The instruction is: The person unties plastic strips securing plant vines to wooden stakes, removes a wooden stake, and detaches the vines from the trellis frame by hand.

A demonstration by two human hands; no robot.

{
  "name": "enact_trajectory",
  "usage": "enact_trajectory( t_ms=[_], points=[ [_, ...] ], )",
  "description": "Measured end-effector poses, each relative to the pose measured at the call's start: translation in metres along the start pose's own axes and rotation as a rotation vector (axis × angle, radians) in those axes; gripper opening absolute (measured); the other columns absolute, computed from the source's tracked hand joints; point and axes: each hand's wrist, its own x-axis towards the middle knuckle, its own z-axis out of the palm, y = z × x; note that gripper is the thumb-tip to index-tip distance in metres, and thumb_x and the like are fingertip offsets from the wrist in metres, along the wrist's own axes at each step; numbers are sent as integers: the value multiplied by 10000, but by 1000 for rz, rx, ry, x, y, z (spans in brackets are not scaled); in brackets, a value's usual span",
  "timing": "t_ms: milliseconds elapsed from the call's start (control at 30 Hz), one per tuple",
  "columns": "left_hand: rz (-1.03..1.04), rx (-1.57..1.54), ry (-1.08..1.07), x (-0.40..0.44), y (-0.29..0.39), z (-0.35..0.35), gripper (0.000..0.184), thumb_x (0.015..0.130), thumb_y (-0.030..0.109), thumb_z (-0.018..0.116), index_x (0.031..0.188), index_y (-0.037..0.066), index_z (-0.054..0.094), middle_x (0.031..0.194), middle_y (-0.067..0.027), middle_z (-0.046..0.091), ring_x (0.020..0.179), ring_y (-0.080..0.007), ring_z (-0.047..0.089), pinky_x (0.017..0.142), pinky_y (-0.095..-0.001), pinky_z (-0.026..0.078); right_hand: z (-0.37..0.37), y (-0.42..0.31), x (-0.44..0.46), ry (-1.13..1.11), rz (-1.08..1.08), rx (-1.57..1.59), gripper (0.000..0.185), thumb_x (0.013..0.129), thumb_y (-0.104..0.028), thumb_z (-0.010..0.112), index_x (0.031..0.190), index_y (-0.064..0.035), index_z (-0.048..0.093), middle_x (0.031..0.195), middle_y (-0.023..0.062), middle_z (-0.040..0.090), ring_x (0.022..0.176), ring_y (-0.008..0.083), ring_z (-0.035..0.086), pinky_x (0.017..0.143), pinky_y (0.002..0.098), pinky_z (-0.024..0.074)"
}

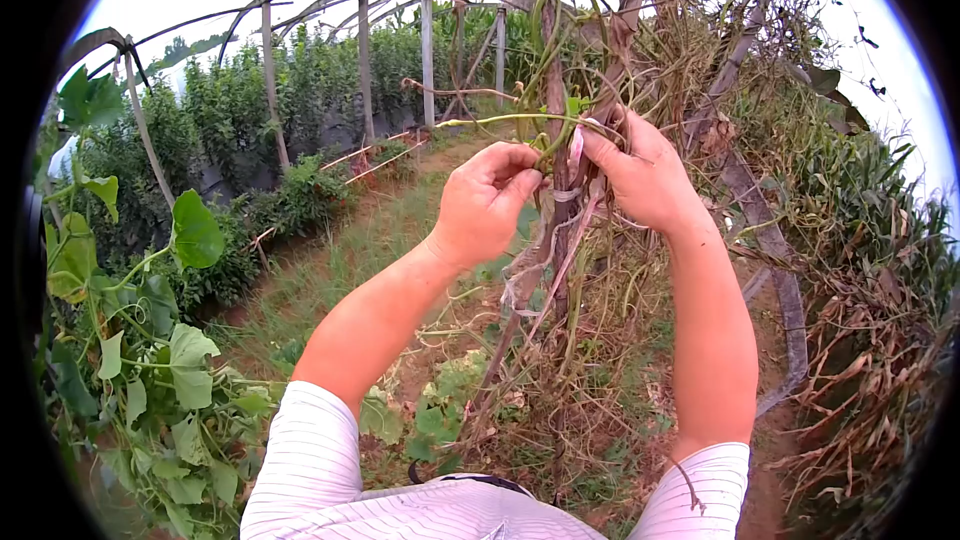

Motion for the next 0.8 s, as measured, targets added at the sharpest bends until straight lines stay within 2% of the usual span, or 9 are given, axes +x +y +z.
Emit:
enact_trajectory(
  t_ms=[67, 100, 167, 267, 367, 433, 500, 600, 800],
  points=[
    [-61, -67, 133, -1, 3, 3, 151, 858, 64, 657, 1001, 16, 657, 1092, -143, 617, 869, -259, 639, 770, -345, 537, -1, 4, -5, 33, -34, -47, 341, 980, -240, 603, 1222, -2, 574, 1083, 89, 657, 971, 137, 574, 893, 310, 465],
    [-92, -69, 137, -4, -3, 3, 151, 858, 64, 657, 1001, 16, 657, 1092, -143, 617, 869, -259, 639, 770, -345, 537, 5, 5, -5, 14, -11, -42, 341, 980, -240, 603, 1222, -2, 574, 1083, 89, 657, 971, 137, 574, 893, 310, 465],
    [103, -79, 284, 5, -9, 11, 152, 882, 20, 650, 1034, 21, 652, 923, -26, 615, 775, -72, 579, 702, -238, 493, 3, 0, -2, 30, -97, -77, 330, 982, -226, 600, 1218, 3, 572, 1076, 75, 655, 950, 143, 576, 879, 317, 473],
    [184, 208, 319, 9, -12, 10, 147, 863, 34, 677, 1006, 13, 650, 774, 5, 585, 733, -62, 564, 656, -233, 474, -3, -2, 2, -11, -59, -36, 301, 1000, -229, 598, 1198, -4, 574, 1040, 33, 657, 944, 107, 597, 874, 283, 485],
    [9, 154, 252, 4, -5, 14, 145, 853, 60, 706, 972, 8, 642, 775, 1, 608, 721, -65, 555, 614, -236, 458, -7, -2, -1, -61, -3, -29, 349, 995, -234, 608, 1230, 20, 562, 1057, 41, 659, 956, 111, 599, 894, 288, 483],
    [-128, -105, 230, -3, 7, 19, 123, 866, 47, 697, 955, -3, 628, 788, -8, 646, 733, -69, 591, 601, -235, 474, -3, -5, -5, 29, -63, -63, 318, 979, -217, 603, 1205, 6, 580, 1025, 47, 662, 900, 111, 570, 825, 286, 475],
    [-323, -522, 113, -8, 10, 18, 97, 882, 20, 674, 949, -19, 616, 870, -45, 690, 814, -87, 653, 681, -237, 530, -1, -6, -7, 39, -71, -5, 298, 977, -213, 602, 1185, 1, 592, 1016, 46, 671, 898, 122, 578, 834, 297, 478],
    [-129, -495, 113, -16, 3, 22, 129, 893, -3, 650, 1011, -45, 619, 936, -79, 711, 912, -119, 685, 798, -256, 559, -5, -6, -2, 14, -87, -133, 261, 971, -203, 600, 1151, -15, 615, 1002, 65, 683, 909, 145, 596, 858, 315, 476],
    [-203, -334, 37, -14, 6, 21, 271, 874, -4, 674, 1139, -53, 643, 1054, -102, 714, 946, -130, 676, 878, -272, 543, -6, -1, 1, 1, -87, -142, 253, 977, -197, 591, 1149, -12, 607, 1021, 63, 678, 926, 143, 602, 866, 305, 478]
  ],
)
